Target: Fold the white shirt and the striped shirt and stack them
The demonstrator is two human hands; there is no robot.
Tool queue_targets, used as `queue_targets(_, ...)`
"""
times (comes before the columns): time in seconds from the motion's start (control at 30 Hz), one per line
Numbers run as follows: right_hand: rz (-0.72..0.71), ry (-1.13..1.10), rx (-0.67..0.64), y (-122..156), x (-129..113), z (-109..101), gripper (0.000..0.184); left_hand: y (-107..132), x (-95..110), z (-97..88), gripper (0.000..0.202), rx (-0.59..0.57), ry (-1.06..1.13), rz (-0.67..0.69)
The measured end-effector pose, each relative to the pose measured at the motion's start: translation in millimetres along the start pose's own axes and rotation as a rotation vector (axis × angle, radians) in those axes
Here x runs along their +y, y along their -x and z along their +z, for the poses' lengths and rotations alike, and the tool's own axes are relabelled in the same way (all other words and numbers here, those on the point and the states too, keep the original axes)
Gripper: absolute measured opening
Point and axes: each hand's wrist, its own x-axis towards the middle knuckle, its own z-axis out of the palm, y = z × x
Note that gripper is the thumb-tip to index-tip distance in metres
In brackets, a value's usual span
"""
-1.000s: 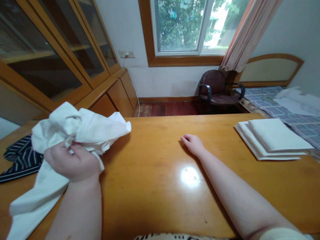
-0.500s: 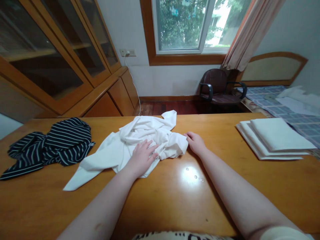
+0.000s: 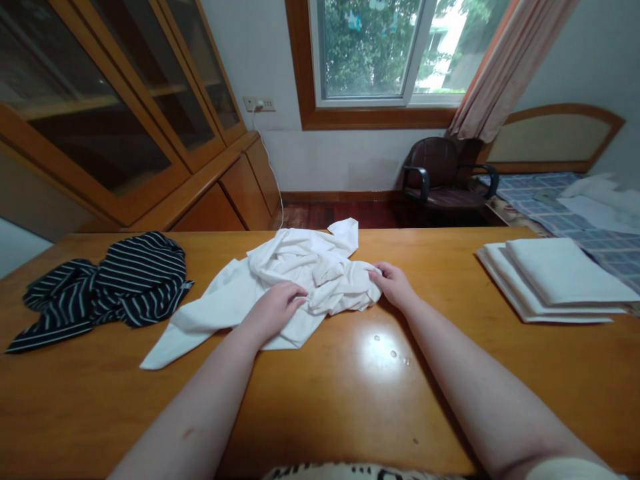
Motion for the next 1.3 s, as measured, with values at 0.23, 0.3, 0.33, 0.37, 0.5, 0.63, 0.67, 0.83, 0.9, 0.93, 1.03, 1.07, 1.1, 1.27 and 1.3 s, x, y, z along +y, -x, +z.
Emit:
queue_targets(0.23, 0.046, -0.356, 0.096, -3.4, -1.0, -5.8, 0.029, 3.2, -4.9, -11.2, 0.028, 0.190, 0.022, -0.045)
queue_targets(0.3, 0.059, -0.376, 0.046, -2.0, -1.0, -5.9, 0.029, 4.3, -1.6, -6.6, 0.039, 0.190, -0.004, 0.014)
queue_targets(0.33, 0.068, -0.371, -0.002, -1.0, -1.3, -5.5, 0.030, 4.3, 0.9, -3.1, 0.049, 0.180, -0.022, 0.032)
queue_targets(0.37, 0.073, -0.354, -0.070, 0.2, -1.9, -4.9, 0.031, 3.9, 3.9, 0.9, 0.060, 0.161, -0.045, 0.042)
queue_targets(0.5, 0.033, -0.204, -0.396, 4.5, -6.4, -1.2, 0.036, -0.9, 13.2, 15.4, 0.077, 0.064, -0.169, -0.049)
queue_targets(0.63, 0.101, -0.204, -0.267, 5.1, -7.9, 1.1, 0.032, -5.7, 9.7, 17.9, 0.064, 0.074, -0.181, -0.211)
queue_targets(0.67, 0.126, -0.230, -0.192, 4.7, -7.8, 1.0, 0.031, -6.1, 7.2, 15.9, 0.062, 0.092, -0.166, -0.235)
queue_targets(0.83, 0.158, -0.305, 0.081, 1.7, -8.7, -4.0, 0.020, -0.9, -9.3, -8.6, 0.041, 0.197, -0.152, -0.316)
queue_targets(0.9, 0.134, -0.314, 0.205, -0.4, -8.0, -7.7, 0.017, 4.2, -19.1, -22.4, 0.030, 0.286, -0.146, -0.377)
queue_targets(0.93, 0.114, -0.312, 0.261, -1.8, -6.6, -10.1, 0.017, 6.9, -24.9, -29.0, 0.028, 0.362, -0.125, -0.412)
queue_targets(1.03, 0.024, -0.243, 0.389, -6.3, 1.8, -18.5, 0.021, 12.6, -43.3, -43.9, 0.027, 0.699, 0.083, -0.517)
queue_targets(1.07, -0.006, -0.195, 0.425, -7.5, 5.1, -21.4, 0.022, 13.1, -49.2, -46.7, 0.027, 0.825, 0.212, -0.556)
queue_targets(1.1, -0.031, -0.143, 0.462, -8.4, 8.0, -23.8, 0.023, 12.8, -54.5, -48.5, 0.027, 0.939, 0.363, -0.592)
queue_targets(1.27, -0.047, -0.024, 0.596, -5.7, 5.4, -25.8, 0.024, 7.3, -72.6, -46.0, 0.027, 1.150, 0.812, -0.653)
queue_targets(1.3, -0.039, -0.032, 0.595, -4.4, 1.6, -24.6, 0.023, 6.6, -74.5, -44.6, 0.027, 1.133, 0.752, -0.630)
